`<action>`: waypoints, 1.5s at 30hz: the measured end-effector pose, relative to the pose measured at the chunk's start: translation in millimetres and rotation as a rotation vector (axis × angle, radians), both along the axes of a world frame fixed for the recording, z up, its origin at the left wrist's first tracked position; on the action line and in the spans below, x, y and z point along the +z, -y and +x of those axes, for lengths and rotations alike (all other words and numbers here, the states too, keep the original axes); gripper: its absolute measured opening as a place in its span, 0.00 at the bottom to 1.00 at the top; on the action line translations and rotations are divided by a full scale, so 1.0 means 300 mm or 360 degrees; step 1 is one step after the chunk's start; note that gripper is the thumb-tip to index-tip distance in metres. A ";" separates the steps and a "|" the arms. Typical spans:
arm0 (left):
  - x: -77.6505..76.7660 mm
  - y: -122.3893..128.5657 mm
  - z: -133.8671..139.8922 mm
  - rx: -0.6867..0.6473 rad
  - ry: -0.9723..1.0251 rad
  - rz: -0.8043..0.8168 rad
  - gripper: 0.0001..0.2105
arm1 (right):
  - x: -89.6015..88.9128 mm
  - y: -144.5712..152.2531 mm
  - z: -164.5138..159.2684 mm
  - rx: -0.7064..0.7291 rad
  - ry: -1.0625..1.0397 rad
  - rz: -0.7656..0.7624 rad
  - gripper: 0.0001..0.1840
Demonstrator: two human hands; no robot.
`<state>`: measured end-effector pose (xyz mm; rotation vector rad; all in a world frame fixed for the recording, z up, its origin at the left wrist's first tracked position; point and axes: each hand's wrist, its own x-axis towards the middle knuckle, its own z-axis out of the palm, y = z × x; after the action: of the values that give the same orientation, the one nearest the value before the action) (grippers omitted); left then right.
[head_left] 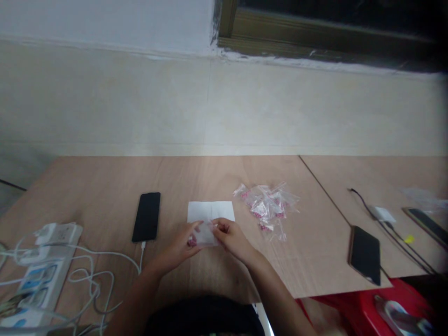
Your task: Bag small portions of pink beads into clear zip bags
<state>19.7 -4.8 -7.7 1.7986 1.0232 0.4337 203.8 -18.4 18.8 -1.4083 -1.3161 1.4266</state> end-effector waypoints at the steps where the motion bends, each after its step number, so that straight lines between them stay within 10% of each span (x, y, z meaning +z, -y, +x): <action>1: -0.010 -0.008 -0.004 0.0045 -0.0023 -0.0003 0.25 | -0.013 0.005 0.004 -0.0103 -0.0004 0.0012 0.11; 8: -0.049 -0.064 -0.012 0.0224 -0.0171 -0.0012 0.23 | -0.144 0.041 -0.015 -0.0328 0.0231 0.0355 0.11; 16: -0.114 -0.087 -0.044 0.0268 -0.0123 -0.0012 0.25 | -0.285 -0.020 -0.017 -0.0383 0.0181 0.0144 0.10; 28: -0.066 -0.081 -0.063 0.0379 0.0418 -0.0608 0.26 | -0.321 -0.038 -0.013 -0.0407 0.0464 0.0137 0.09; 45: 0.001 -0.095 -0.029 0.0402 0.0399 -0.0415 0.18 | -0.295 -0.055 -0.024 -0.0384 0.0601 0.0147 0.13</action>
<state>10.9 23.6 -7.3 1.3519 1.0780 0.6329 196.7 -1.8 -69.7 -1.7650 -1.3625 0.9599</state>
